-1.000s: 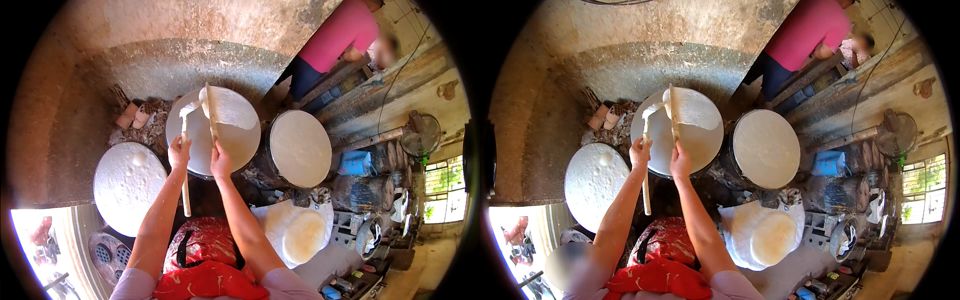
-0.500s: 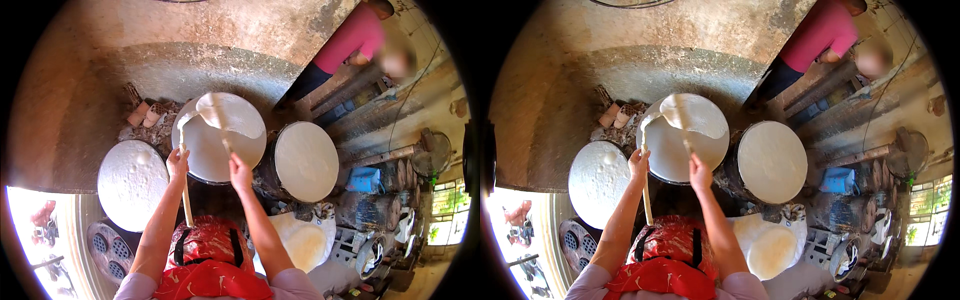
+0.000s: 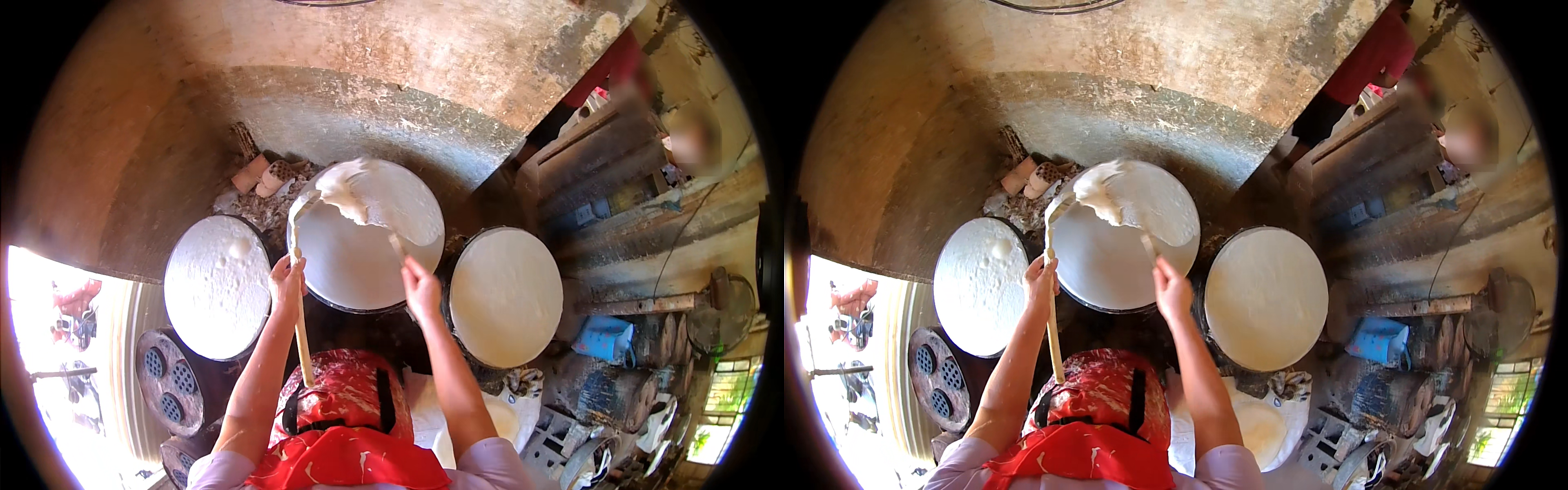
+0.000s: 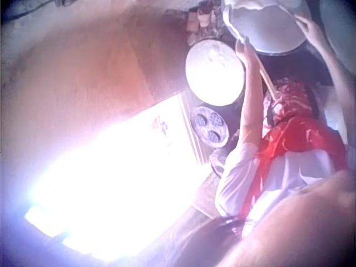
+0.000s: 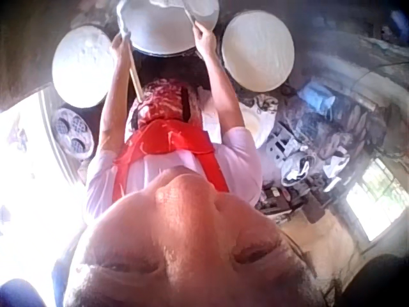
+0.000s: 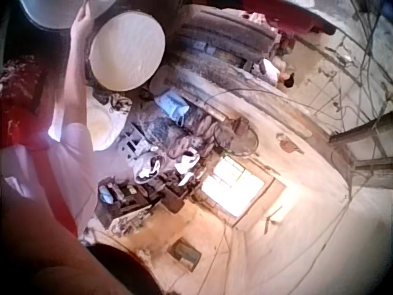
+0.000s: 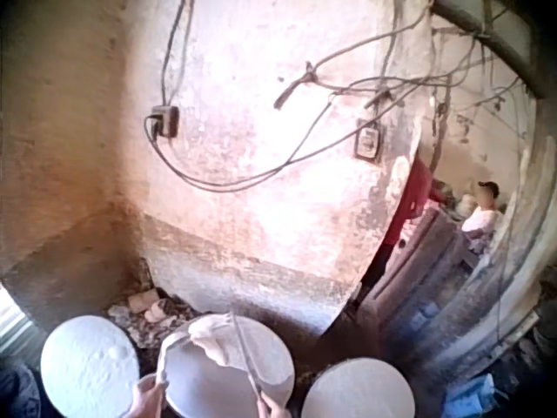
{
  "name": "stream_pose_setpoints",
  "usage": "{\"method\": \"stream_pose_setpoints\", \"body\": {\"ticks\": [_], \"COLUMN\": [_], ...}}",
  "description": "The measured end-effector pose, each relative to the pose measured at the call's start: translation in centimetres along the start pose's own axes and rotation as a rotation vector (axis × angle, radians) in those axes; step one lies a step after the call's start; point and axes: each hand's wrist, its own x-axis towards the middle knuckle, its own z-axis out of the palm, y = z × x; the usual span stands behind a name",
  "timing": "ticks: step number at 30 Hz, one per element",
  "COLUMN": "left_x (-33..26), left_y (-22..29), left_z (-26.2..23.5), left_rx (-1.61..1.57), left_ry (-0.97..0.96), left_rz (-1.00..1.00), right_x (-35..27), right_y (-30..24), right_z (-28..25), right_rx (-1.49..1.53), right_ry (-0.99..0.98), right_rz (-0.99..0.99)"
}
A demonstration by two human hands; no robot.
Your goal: The person spreads white liquid batter onto circular steaming plates using a wooden paddle and a ladle, removes the steamed sheets once cooked, and mixes pieces of cooked batter in a bowl with cabbage using chopsticks.
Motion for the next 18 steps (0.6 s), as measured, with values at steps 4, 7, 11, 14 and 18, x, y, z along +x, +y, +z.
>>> {"method": "stream_pose_setpoints", "body": {"ticks": [4,7,11,14,18], "left_x": [-0.5,-1.6,-2.6,-3.1,-3.2], "left_y": [-0.3,0.3,0.4,0.2,-0.1], "left_z": [0.1,-0.6,-1.3,-1.9,-2.0], "left_rx": [-0.052,-0.051,-0.060,-0.058,-0.053], "left_ry": [-0.005,0.043,0.094,0.096,0.095], "left_rz": [-0.048,-0.105,-0.139,-0.138,-0.147], "right_x": [5.1,4.1,1.0,3.4,10.5], "right_y": [1.4,-1.0,0.3,2.0,1.7], "right_z": [-2.2,-1.8,-2.1,-3.5,-3.8], "right_rx": [-0.190,-0.203,-0.097,-0.014,-0.225], "right_ry": [-0.078,-0.341,-0.339,-0.248,-0.279], "right_rz": [-0.002,0.069,-0.226,-0.121,-0.094]}}
